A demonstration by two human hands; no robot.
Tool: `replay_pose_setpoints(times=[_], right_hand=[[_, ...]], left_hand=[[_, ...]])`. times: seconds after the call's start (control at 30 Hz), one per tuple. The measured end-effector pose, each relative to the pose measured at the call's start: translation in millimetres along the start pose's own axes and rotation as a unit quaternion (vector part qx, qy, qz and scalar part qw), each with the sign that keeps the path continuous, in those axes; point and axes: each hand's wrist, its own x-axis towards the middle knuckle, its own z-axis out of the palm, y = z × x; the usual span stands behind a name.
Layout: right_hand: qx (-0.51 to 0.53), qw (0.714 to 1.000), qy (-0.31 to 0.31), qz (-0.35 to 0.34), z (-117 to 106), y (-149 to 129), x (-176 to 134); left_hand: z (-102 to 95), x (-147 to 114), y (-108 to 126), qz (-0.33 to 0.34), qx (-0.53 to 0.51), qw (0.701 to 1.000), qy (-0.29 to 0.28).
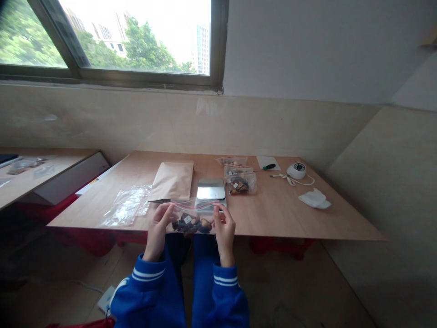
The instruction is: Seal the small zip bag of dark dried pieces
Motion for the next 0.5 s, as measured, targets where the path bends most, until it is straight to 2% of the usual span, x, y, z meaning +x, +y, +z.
replay_pose_setpoints(times=[0.17, 0.37, 0.5], right_hand=[[0.025, 0.999, 0.004, -0.021, -0.4, 1.5, 4.2], [0.049, 0.998, 0.027, -0.004, -4.0, -1.0, 2.2], [0.033, 0.999, 0.042, 0.008, -6.7, -4.8, 1.8]], left_hand=[[-2.2, -2.0, -1.5, -0.009, -0.016, 1.0, 0.015], [1.1, -6.7, -1.5, -0.012, -0.03, 0.998, 0.057], [4.7, -8.3, 2.1, -0.002, -0.019, 0.999, 0.047]])
